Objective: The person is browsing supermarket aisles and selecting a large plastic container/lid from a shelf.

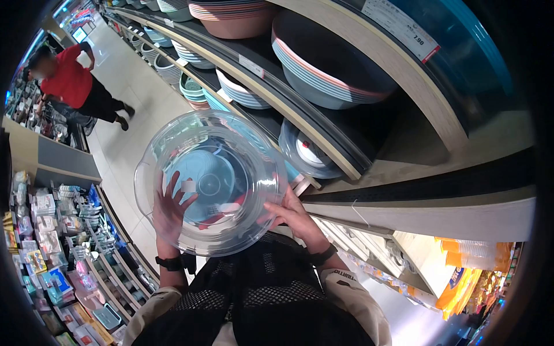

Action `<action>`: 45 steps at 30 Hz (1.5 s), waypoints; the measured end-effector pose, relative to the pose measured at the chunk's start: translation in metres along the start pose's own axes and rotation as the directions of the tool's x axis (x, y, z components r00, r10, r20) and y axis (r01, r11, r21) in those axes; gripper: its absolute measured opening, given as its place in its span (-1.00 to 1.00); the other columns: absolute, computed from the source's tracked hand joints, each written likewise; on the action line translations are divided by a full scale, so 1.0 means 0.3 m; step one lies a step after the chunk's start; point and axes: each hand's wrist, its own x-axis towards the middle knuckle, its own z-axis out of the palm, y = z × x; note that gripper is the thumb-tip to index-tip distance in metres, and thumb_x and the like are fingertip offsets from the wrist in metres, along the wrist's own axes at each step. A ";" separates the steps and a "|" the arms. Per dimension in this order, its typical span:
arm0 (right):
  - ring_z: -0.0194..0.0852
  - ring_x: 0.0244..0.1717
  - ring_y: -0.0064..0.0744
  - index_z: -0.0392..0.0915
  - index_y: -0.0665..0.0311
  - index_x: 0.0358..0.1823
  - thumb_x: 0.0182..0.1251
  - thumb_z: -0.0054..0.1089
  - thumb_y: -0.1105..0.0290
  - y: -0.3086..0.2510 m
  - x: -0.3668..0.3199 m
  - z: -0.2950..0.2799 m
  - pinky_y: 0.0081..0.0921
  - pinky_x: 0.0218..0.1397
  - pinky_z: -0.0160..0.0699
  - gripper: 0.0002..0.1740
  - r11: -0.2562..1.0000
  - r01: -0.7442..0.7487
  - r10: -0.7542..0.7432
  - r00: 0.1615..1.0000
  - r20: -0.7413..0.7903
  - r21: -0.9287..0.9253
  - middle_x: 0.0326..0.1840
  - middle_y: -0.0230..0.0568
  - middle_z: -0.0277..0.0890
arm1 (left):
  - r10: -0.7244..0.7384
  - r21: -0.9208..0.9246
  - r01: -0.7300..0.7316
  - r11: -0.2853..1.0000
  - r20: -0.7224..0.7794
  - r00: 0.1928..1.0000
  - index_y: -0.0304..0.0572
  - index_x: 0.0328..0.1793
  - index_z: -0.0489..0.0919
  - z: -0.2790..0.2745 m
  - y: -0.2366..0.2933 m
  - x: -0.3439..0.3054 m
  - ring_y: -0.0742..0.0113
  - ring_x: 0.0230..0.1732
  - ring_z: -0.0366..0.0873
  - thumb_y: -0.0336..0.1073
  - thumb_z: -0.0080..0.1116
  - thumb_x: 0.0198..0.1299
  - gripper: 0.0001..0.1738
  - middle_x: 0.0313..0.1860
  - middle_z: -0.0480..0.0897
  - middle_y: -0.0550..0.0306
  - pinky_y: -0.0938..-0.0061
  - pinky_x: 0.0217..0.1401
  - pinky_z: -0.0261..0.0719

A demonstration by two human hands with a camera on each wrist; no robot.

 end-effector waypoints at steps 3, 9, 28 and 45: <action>0.80 -0.24 -0.20 -0.24 0.09 0.74 0.54 0.04 0.47 0.024 -0.008 0.010 -0.49 -0.32 0.81 -0.13 0.998 0.049 -0.046 0.995 -0.083 0.035 0.53 0.32 0.28 | -0.020 -0.021 0.020 1.000 0.011 1.000 0.21 0.78 -0.01 0.004 -0.016 0.012 -0.25 0.50 0.40 0.19 -0.21 0.58 -0.25 0.69 0.14 -0.16 -0.11 0.37 0.60; 0.67 -0.50 -0.39 0.18 0.30 0.54 0.49 0.06 0.51 0.093 -0.013 -0.088 -0.54 -0.41 0.76 -0.38 0.961 0.086 0.006 0.944 -0.330 0.262 0.28 0.23 0.56 | -0.155 0.101 0.148 0.984 0.061 0.986 0.18 0.79 -0.07 -0.025 -0.100 0.036 -0.05 0.47 0.43 0.21 -0.15 0.55 -0.18 0.69 0.17 -0.13 -0.08 0.35 0.59; 0.66 -0.47 -0.31 0.19 0.26 0.50 0.49 0.16 0.41 0.125 -0.057 -0.163 -0.46 -0.44 0.73 -0.39 0.917 0.360 -0.132 0.679 -0.723 0.171 0.16 -0.01 0.53 | -0.331 0.204 0.294 0.934 0.183 0.926 -0.19 0.69 0.21 0.002 -0.133 0.040 -0.09 0.35 0.55 0.28 -0.32 0.58 -0.18 0.58 0.36 -0.16 0.07 0.34 0.56; 0.68 -0.07 -0.20 0.18 0.03 0.43 0.54 0.23 0.32 0.061 0.164 -0.297 -0.34 -0.18 0.77 -0.44 0.753 0.636 -0.138 0.402 -0.905 0.167 0.21 -0.25 0.46 | -0.333 0.209 0.293 0.933 0.190 0.923 -0.35 0.61 0.28 -0.030 -0.129 0.033 -0.01 0.20 0.66 0.19 -0.24 0.59 -0.22 0.39 0.55 -0.23 0.13 0.29 0.57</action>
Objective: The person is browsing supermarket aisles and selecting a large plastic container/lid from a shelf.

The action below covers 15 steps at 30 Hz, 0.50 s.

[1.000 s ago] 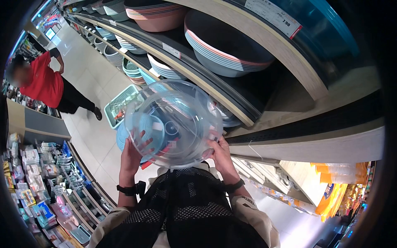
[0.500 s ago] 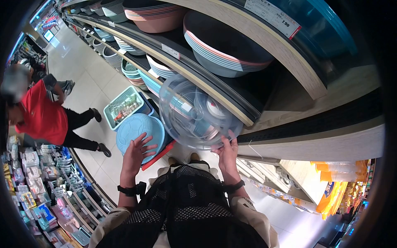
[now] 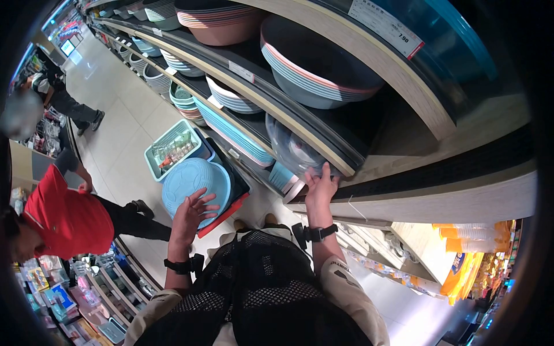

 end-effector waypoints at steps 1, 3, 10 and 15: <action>0.67 -0.04 -0.18 0.18 0.01 0.43 0.53 0.21 0.36 0.005 0.028 -0.001 -0.30 -0.12 0.78 -0.45 1.000 -0.015 0.015 1.000 -0.005 0.026 0.24 -0.26 0.45 | -0.002 -0.008 0.002 1.000 0.004 1.000 -0.36 0.61 0.29 -0.007 -0.004 0.000 -0.01 0.20 0.66 0.17 -0.23 0.60 -0.23 0.39 0.55 -0.23 0.14 0.29 0.58; 0.66 -0.03 -0.17 0.17 0.01 0.44 0.53 0.19 0.38 0.016 0.071 0.006 -0.29 -0.10 0.79 -0.45 0.998 -0.027 0.030 0.999 -0.033 0.062 0.25 -0.23 0.44 | -0.004 -0.016 0.004 1.000 0.008 1.000 -0.36 0.61 0.29 -0.018 -0.012 0.001 -0.01 0.20 0.66 0.16 -0.22 0.60 -0.24 0.39 0.55 -0.24 0.15 0.28 0.59; 0.65 0.12 0.00 0.13 0.11 0.42 0.55 0.12 0.44 0.075 0.097 0.051 -0.16 0.09 0.83 -0.48 0.995 0.051 -0.040 0.992 -0.123 0.086 0.24 -0.09 0.39 | -0.133 0.212 0.122 0.970 0.041 0.990 -0.36 0.49 0.45 -0.072 -0.093 -0.009 0.18 0.13 0.71 -0.06 0.01 0.59 -0.43 0.28 0.66 -0.06 0.31 0.15 0.71; 0.54 0.28 0.01 -0.02 0.15 0.58 0.49 0.21 0.46 0.083 0.033 -0.016 -0.03 0.21 0.72 -0.24 0.995 -0.050 0.055 0.997 -0.051 0.089 0.40 -0.08 0.28 | -0.233 0.347 0.196 0.917 0.068 0.970 -0.33 0.37 0.58 -0.121 -0.175 -0.041 0.25 0.09 0.73 -0.15 0.17 0.51 -0.54 0.21 0.71 0.03 0.36 0.13 0.72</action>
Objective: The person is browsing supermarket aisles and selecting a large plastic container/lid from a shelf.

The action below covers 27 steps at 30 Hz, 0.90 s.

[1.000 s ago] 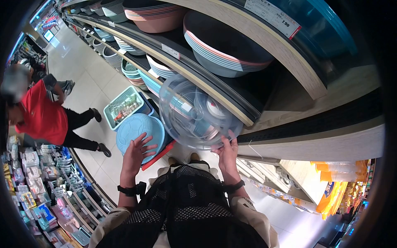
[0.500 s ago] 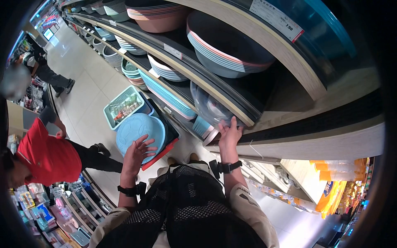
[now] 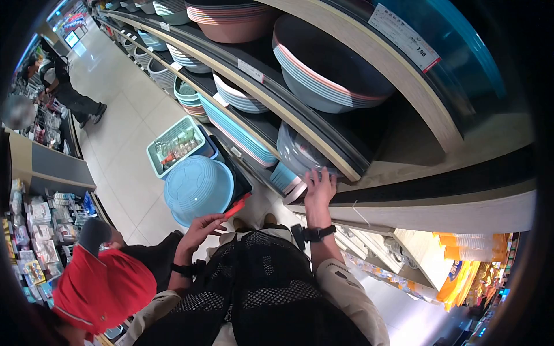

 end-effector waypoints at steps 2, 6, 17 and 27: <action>0.49 0.33 0.00 -0.03 0.15 0.61 0.49 0.23 0.42 -0.018 -0.079 -0.031 0.11 0.37 0.56 -0.21 0.991 -0.110 0.116 0.991 0.066 -0.080 0.43 -0.12 0.27 | -0.016 0.006 0.016 1.000 -0.010 1.000 -0.33 0.34 0.60 -0.007 -0.040 -0.004 0.28 0.06 0.73 -0.15 0.19 0.51 -0.55 0.18 0.72 0.06 0.38 0.11 0.71; 0.58 0.19 -0.27 0.36 0.23 0.40 0.59 0.11 0.35 -0.016 -0.253 -0.036 -0.10 0.24 0.63 -0.57 0.956 -0.192 0.234 0.955 0.183 -0.222 0.26 -0.15 0.51 | -0.083 0.018 0.083 0.996 -0.018 0.996 -0.33 0.18 0.69 -0.026 -0.097 -0.014 0.44 -0.09 0.70 -0.10 0.26 0.47 -0.59 -0.07 0.75 0.20 0.49 -0.02 0.68; 0.68 0.08 -0.22 0.65 0.36 0.11 0.45 0.24 0.31 0.388 -0.158 -0.048 -0.33 0.24 0.61 -0.67 0.428 0.522 0.610 0.435 0.662 -0.738 0.19 -0.13 0.67 | 0.094 0.477 0.158 0.864 -0.462 0.882 -0.32 -0.35 0.73 -0.048 -0.340 -0.106 0.26 -0.38 0.72 -0.11 0.48 0.17 -0.64 -0.43 0.74 0.00 0.33 -0.26 0.63; 0.32 0.40 0.10 0.54 0.31 0.22 0.10 0.38 0.30 0.602 -0.215 -0.061 0.07 0.41 0.34 -0.40 -0.062 0.976 0.720 0.190 0.667 -0.210 0.27 0.04 0.49 | 0.447 0.671 0.174 0.721 -0.642 0.624 -0.24 0.15 0.55 -0.033 -0.475 -0.072 -0.10 0.20 0.54 -0.13 0.67 -0.14 -0.27 0.05 0.62 -0.08 0.09 0.27 0.55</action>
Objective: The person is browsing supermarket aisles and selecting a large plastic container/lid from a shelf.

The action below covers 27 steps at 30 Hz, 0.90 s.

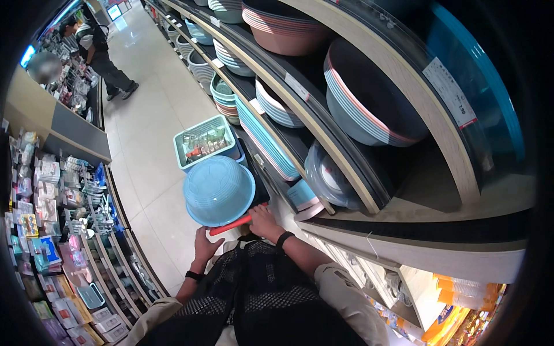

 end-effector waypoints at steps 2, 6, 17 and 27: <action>0.39 0.31 0.08 0.57 0.29 0.11 0.11 0.39 0.30 0.027 0.021 0.048 0.05 0.33 0.38 -0.49 0.998 0.063 -0.065 0.993 -0.093 -0.027 0.14 0.01 0.53 | -0.001 -0.067 0.012 0.998 0.148 0.989 -0.26 0.16 0.63 0.016 -0.008 0.027 -0.12 0.21 0.56 -0.11 0.65 -0.15 -0.27 0.09 0.64 -0.12 0.09 0.30 0.55; 0.58 0.10 0.07 0.69 0.28 -0.08 0.14 0.36 0.27 0.035 0.058 0.085 -0.01 0.22 0.52 -0.65 0.995 0.081 -0.090 0.981 -0.171 -0.062 -0.08 0.01 0.65 | -0.013 -0.139 0.037 0.990 0.172 0.985 -0.24 0.12 0.67 0.044 -0.010 0.066 -0.14 0.16 0.61 -0.13 0.62 -0.10 -0.36 0.09 0.67 -0.13 0.10 0.26 0.59; 0.63 -0.14 0.25 0.73 0.37 -0.45 0.14 0.26 0.39 0.050 0.097 0.122 0.07 0.07 0.61 -0.82 0.997 0.051 -0.037 0.971 -0.238 0.056 -0.35 0.16 0.67 | 0.101 -0.357 0.115 0.927 0.533 0.840 -0.28 0.19 0.66 -0.038 -0.007 0.171 0.29 0.03 0.68 -0.23 0.59 0.04 -0.42 -0.01 0.75 0.09 0.32 0.15 0.65; 0.59 -0.11 0.27 0.74 0.37 -0.40 0.09 0.22 0.48 0.045 0.115 0.106 0.04 0.09 0.62 -0.85 0.998 0.065 -0.065 0.982 -0.176 -0.008 -0.31 0.18 0.68 | 0.139 -0.397 0.113 0.911 0.552 0.822 -0.20 0.24 0.66 0.041 -0.123 0.206 0.23 0.06 0.68 -0.23 0.56 0.03 -0.39 0.04 0.76 0.03 0.31 0.23 0.60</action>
